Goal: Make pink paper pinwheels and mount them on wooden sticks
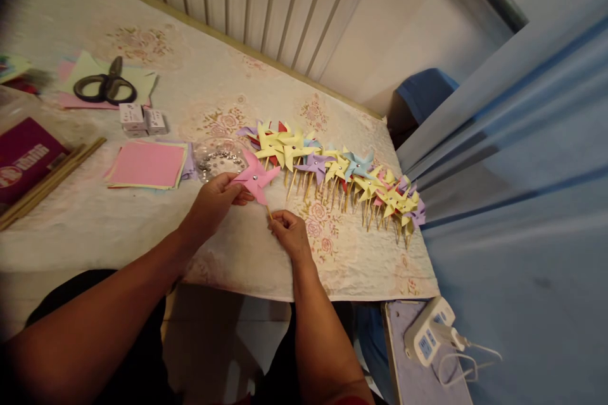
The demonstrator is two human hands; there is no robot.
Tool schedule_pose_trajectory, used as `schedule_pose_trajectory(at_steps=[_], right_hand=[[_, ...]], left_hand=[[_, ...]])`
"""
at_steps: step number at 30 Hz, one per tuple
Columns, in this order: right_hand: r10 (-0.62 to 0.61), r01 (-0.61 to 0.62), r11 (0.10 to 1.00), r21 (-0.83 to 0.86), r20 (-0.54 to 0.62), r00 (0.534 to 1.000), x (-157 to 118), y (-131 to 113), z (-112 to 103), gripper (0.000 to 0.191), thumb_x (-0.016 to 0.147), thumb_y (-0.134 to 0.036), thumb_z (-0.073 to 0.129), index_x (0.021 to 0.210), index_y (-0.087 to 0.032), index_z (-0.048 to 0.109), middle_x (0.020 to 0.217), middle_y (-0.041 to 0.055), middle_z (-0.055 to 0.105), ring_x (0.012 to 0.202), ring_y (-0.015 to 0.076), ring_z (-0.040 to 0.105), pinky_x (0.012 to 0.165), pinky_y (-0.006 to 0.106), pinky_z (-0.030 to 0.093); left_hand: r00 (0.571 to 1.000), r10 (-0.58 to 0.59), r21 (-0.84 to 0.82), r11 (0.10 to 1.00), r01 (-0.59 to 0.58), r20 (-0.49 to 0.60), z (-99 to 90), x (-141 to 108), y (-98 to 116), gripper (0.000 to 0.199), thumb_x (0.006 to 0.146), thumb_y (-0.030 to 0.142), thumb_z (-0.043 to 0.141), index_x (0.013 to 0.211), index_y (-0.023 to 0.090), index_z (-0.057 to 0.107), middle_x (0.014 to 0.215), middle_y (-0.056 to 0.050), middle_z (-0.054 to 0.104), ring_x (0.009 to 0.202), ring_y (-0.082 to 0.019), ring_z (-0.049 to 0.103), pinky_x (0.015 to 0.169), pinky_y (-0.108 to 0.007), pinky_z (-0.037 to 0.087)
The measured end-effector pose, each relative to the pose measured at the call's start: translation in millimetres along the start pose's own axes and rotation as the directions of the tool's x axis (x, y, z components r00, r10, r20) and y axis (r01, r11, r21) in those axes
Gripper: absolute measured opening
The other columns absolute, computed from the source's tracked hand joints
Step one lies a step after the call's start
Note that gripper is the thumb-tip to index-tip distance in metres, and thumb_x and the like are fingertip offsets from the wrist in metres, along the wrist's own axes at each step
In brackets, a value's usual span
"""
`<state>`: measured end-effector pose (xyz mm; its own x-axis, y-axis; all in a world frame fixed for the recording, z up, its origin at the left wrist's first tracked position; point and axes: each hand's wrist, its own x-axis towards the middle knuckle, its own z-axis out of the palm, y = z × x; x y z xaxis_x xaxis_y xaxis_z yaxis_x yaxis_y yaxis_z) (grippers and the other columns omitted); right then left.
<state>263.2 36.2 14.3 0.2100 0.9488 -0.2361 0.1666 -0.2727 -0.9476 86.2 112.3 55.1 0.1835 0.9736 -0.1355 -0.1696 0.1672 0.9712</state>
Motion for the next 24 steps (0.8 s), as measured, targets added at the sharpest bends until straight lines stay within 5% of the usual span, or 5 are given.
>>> schedule_pose_trajectory(at_steps=[12, 24], right_hand=[[-0.010, 0.010, 1.000, 0.010, 0.006, 1.000, 2, 3, -1, 0.019, 0.070, -0.036, 0.069, 0.080, -0.020, 0.070, 0.060, -0.0029, 0.062, 0.049, 0.0097, 0.047, 0.046, 0.021, 0.032], [-0.033, 0.034, 0.999, -0.004, 0.032, 0.999, 1, 2, -1, 0.017, 0.069, -0.036, 0.068, 0.079, -0.021, 0.070, 0.060, -0.0030, 0.062, 0.051, 0.0105, 0.049, 0.050, 0.022, 0.034]], left_hand=[[0.971, 0.184, 0.215, 0.965, -0.150, -0.153, -3.3, 5, -8, 0.024, 0.084, 0.028, 0.057, 0.104, 0.018, 0.064, 0.085, -0.003, 0.075, 0.078, -0.019, 0.074, 0.069, -0.028, 0.055], [0.886, 0.460, 0.612, 0.717, -0.334, -0.054, -9.4, 6, -16, 0.038, 0.089, 0.023, 0.046, 0.119, 0.019, 0.068, 0.106, -0.007, 0.077, 0.100, -0.023, 0.071, 0.095, -0.036, 0.051]])
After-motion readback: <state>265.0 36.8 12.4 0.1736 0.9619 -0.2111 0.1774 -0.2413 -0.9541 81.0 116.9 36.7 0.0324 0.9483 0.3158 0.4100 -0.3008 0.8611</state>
